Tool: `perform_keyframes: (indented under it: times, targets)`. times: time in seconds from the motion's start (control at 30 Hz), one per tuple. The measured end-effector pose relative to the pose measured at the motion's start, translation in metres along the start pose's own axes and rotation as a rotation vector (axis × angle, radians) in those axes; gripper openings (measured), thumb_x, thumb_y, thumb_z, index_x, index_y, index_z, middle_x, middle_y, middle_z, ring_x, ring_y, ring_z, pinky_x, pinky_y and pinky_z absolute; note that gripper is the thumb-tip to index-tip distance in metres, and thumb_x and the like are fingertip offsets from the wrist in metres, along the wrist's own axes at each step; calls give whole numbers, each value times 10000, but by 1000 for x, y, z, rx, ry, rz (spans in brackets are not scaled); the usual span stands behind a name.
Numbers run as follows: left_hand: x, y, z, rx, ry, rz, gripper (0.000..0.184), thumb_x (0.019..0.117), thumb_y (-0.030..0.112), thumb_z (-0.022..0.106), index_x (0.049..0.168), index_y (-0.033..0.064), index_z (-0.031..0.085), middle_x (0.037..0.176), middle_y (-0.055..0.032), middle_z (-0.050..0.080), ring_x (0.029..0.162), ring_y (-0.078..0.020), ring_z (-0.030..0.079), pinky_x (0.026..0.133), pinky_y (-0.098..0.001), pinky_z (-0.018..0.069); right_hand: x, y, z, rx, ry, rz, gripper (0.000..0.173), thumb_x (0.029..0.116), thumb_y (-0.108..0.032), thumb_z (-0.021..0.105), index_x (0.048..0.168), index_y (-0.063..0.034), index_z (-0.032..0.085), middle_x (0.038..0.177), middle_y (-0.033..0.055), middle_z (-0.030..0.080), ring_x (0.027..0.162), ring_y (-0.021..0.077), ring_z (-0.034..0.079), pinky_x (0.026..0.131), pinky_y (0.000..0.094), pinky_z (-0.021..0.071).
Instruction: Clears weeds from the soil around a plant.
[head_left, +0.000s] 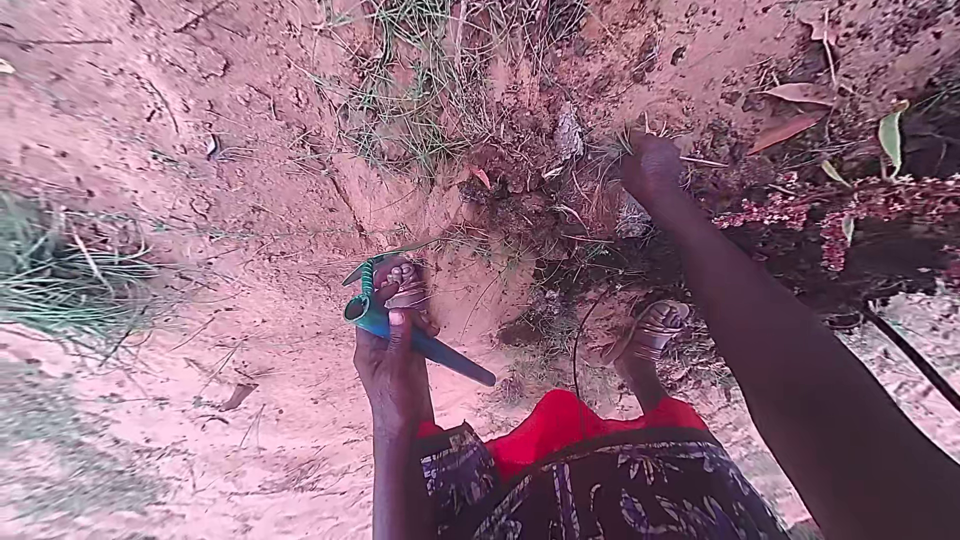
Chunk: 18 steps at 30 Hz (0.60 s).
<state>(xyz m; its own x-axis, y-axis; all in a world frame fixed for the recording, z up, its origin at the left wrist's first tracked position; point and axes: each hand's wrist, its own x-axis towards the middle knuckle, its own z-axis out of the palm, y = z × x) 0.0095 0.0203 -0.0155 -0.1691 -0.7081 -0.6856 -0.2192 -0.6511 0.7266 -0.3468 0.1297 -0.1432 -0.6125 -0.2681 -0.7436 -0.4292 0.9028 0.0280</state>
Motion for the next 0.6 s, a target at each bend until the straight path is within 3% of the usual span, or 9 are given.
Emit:
perform_keyframes:
  times: [0.1,0.17,0.23,0.3,0.33,0.4,0.47,0.6]
  targets:
    - [0,0,-1,4,-5,-13,253,1041,62,350,1278,46,437,718,71,661,632,-68,674,661,-243,609,-6,9,0,256,68,74,341,1071,-199,539,1246,83,615,1172,343,651,1155,485,625,996,659,433]
    - [1,0,-2,12,-3,-23,239,1043,63,359,1268,45,439,713,73,654,630,-66,672,665,-243,610,-26,12,8,415,112,88,339,1059,-219,561,1203,81,627,1094,286,663,1031,393,646,949,590,460]
    - [3,1,-3,21,8,-30,238,1040,57,370,1265,33,442,705,67,646,622,-70,668,658,-244,607,-65,1,22,368,37,34,298,1059,-164,554,1156,105,637,1001,318,665,960,454,657,882,641,468]
    - [4,3,-3,30,14,-44,232,1040,49,367,1258,32,442,700,66,645,622,-69,668,660,-243,607,-106,-13,51,257,-163,9,246,1050,-81,525,1139,123,630,972,343,657,963,506,656,858,663,471]
    - [5,5,-2,32,17,-51,228,1041,49,366,1254,35,443,701,68,647,625,-67,670,664,-242,607,-120,-19,71,196,-299,17,241,1048,-66,525,1179,109,627,1038,343,667,1033,510,657,907,658,482]
    - [6,9,-2,39,20,-55,214,1038,56,365,1237,47,442,705,74,635,632,-62,662,671,-240,603,-137,-28,114,129,-521,40,395,1030,-41,508,1413,48,541,1296,317,627,1255,459,596,1072,592,443]
    - [7,11,-4,38,23,-40,221,1032,60,373,1242,50,441,710,75,642,639,-64,668,673,-243,605,-143,-38,156,161,-516,77,510,1002,-23,516,1505,30,446,1404,299,575,1323,419,567,1116,542,435]
    - [7,7,-10,30,19,-36,227,1031,79,387,1251,62,440,729,72,653,659,-70,677,694,-254,611,-138,-74,203,273,-350,229,578,1004,-63,570,1516,96,355,1495,323,463,1352,418,534,1124,497,446]
